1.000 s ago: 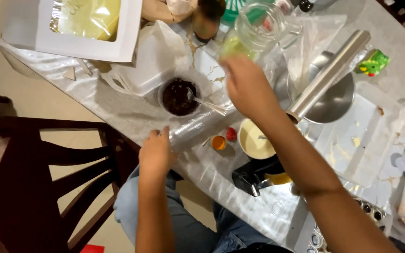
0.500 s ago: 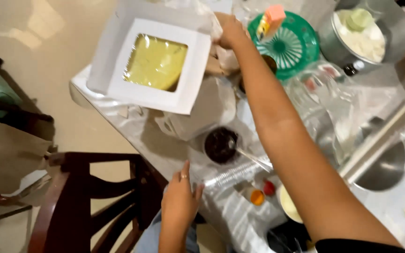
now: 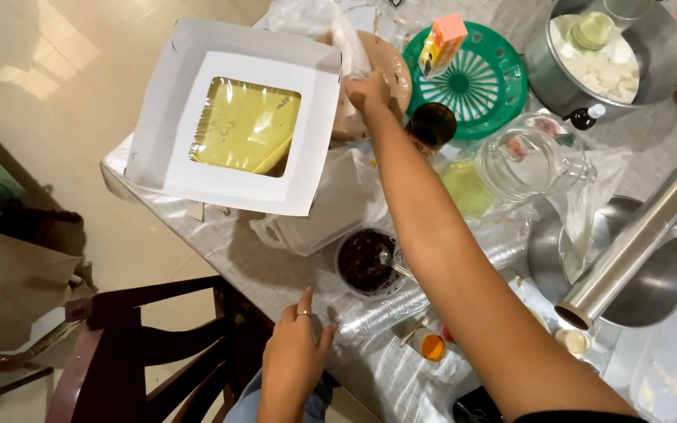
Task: Packaging small individual cakes into a multi-slot plastic tray.
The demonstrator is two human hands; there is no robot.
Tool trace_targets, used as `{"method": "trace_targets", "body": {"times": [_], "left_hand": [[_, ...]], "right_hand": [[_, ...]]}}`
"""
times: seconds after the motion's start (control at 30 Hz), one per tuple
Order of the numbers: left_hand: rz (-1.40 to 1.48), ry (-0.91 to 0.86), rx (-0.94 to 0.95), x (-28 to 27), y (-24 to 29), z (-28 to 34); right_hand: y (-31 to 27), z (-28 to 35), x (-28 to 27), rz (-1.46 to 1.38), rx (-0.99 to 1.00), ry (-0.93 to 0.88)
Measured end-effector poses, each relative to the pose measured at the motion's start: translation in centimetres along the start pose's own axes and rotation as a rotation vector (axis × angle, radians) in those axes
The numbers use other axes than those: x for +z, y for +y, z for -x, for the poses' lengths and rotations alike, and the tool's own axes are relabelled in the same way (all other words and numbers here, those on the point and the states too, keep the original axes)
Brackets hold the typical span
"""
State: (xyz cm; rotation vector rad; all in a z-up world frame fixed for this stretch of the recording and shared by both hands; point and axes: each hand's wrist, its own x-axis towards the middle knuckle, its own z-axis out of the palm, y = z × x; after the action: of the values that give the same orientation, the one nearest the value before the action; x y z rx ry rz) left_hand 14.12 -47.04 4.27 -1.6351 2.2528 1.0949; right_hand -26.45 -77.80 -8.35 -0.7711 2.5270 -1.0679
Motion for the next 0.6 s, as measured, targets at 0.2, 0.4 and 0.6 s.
{"method": "trace_targets", "body": {"times": [0.2,0.4,0.6], "left_hand": [[-0.01,0.045,0.093,1.6,-0.6,-0.2],[-0.05,0.034,0.111,1.7,-0.7,0.1],[-0.008,0.04,0.119,1.6,-1.2,-0.9]], "right_hand": [[3.8,-2.8,3.6,0.058,0.067,0.083],[-2.7,2.5,-2.5,0.182,0.066,0.095],[-5.3,-1.1,-2.3,0.279,0.015,0.0]]}}
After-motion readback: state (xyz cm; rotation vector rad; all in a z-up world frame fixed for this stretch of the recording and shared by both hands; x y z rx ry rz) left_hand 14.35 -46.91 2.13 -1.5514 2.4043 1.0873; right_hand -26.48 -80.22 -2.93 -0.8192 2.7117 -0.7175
